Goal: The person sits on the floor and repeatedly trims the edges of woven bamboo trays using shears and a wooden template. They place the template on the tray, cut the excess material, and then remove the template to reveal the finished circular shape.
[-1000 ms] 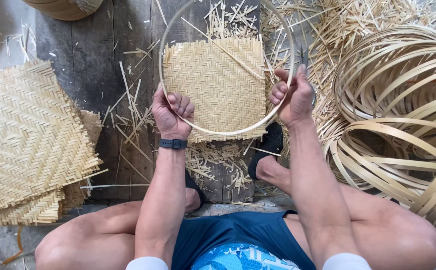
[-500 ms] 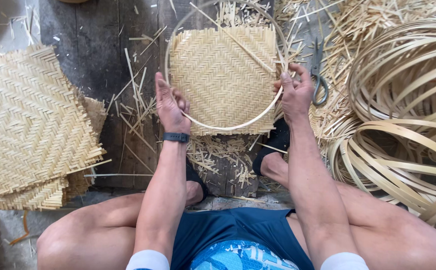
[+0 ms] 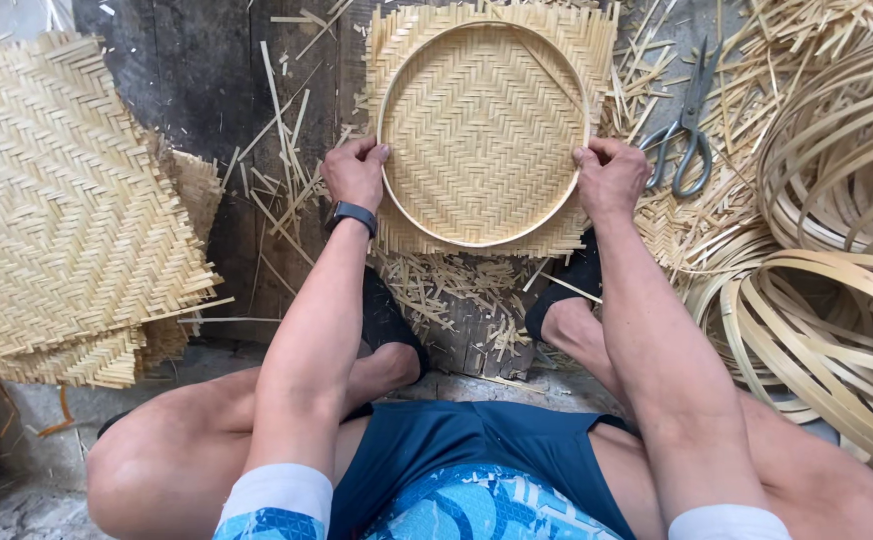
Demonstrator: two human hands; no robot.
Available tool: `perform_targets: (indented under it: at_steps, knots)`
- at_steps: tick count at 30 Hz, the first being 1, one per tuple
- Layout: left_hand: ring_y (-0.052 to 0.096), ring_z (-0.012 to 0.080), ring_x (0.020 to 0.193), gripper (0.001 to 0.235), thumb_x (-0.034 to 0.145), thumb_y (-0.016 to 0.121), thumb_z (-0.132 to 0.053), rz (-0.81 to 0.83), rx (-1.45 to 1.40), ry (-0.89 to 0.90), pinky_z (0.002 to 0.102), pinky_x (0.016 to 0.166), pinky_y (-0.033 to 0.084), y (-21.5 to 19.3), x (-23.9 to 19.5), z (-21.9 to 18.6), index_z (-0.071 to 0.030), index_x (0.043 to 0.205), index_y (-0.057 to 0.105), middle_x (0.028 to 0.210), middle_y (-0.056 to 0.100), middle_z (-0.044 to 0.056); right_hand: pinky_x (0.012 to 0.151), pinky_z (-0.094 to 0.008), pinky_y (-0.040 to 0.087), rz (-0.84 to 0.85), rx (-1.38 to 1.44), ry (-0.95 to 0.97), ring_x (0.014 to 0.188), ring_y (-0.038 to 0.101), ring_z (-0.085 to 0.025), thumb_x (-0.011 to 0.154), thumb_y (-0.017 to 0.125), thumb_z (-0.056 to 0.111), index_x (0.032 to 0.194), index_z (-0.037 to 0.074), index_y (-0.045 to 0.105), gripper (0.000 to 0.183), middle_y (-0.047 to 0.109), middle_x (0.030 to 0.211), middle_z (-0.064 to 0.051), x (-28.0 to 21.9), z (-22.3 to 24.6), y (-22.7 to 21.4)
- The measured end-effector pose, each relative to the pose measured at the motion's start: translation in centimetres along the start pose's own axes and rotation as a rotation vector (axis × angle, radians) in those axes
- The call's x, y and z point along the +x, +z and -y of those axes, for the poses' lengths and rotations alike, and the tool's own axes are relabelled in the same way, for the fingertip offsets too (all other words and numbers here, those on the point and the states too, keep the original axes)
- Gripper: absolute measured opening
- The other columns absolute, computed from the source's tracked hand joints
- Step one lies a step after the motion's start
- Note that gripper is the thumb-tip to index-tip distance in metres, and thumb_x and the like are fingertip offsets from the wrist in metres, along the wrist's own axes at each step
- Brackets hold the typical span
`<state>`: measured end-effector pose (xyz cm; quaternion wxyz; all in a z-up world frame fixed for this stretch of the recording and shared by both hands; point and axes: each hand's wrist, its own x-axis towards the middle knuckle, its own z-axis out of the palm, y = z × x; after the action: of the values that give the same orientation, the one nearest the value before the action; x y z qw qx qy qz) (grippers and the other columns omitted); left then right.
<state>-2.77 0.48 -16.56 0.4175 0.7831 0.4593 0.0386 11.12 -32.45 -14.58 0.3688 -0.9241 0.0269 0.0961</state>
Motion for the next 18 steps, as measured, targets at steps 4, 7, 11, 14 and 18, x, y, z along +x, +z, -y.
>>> perform_targets:
  at_steps: [4, 7, 11, 14, 18]
  knots:
    - [0.076, 0.0224, 0.079, 0.024, 0.078, 0.083, -0.019, 0.002, 0.065, 0.006, 0.034, 0.08, 0.058, -0.2, 0.2, -0.9, -0.011, 0.1, 0.081, 0.088, 0.079, 0.011, 0.075, -0.031, 0.057, 0.02, -0.032, 0.044, 0.075, 0.072, -0.017, 0.085, 0.085, 0.014, 0.101, 0.009, 0.082, 0.017, 0.079, 0.087, -0.008, -0.1, 0.2, -0.3]
    - [0.075, 0.025, 0.08, 0.022, 0.08, 0.081, -0.019, 0.008, 0.08, 0.006, 0.036, 0.08, 0.057, -0.2, 0.2, -0.8, -0.009, 0.099, 0.081, 0.088, 0.079, 0.012, 0.076, -0.031, 0.057, 0.03, -0.039, 0.055, 0.075, 0.072, -0.017, 0.085, 0.083, 0.013, 0.1, 0.01, 0.082, 0.015, 0.079, 0.087, -0.008, -0.1, 0.6, -0.5]
    - [0.076, 0.0236, 0.081, 0.022, 0.08, 0.08, -0.019, 0.034, 0.068, -0.007, 0.034, 0.08, 0.058, 0.1, 1.2, -0.1, -0.008, 0.099, 0.081, 0.088, 0.079, 0.011, 0.078, -0.031, 0.058, 0.058, -0.043, 0.123, 0.077, 0.073, -0.016, 0.086, 0.08, 0.012, 0.1, 0.012, 0.082, 0.014, 0.079, 0.088, -0.007, 0.2, 0.7, -0.4]
    - [0.076, 0.0221, 0.08, 0.022, 0.079, 0.082, -0.019, 0.052, 0.053, -0.015, 0.034, 0.08, 0.058, 0.7, 1.9, 1.0, -0.007, 0.097, 0.081, 0.086, 0.079, 0.011, 0.078, -0.032, 0.057, 0.049, -0.049, 0.127, 0.077, 0.073, -0.016, 0.085, 0.081, 0.013, 0.099, 0.01, 0.082, 0.015, 0.079, 0.088, -0.008, 0.3, 0.4, -0.4]
    - [0.075, 0.0171, 0.073, 0.022, 0.076, 0.086, -0.014, 0.088, -0.062, -0.089, 0.031, 0.073, 0.059, 1.2, 3.0, 2.6, -0.003, 0.095, 0.081, 0.083, 0.079, 0.011, 0.078, -0.031, 0.057, 0.041, -0.045, 0.108, 0.075, 0.073, -0.016, 0.084, 0.083, 0.013, 0.099, 0.008, 0.082, 0.016, 0.079, 0.087, -0.009, 0.6, 0.1, -0.1]
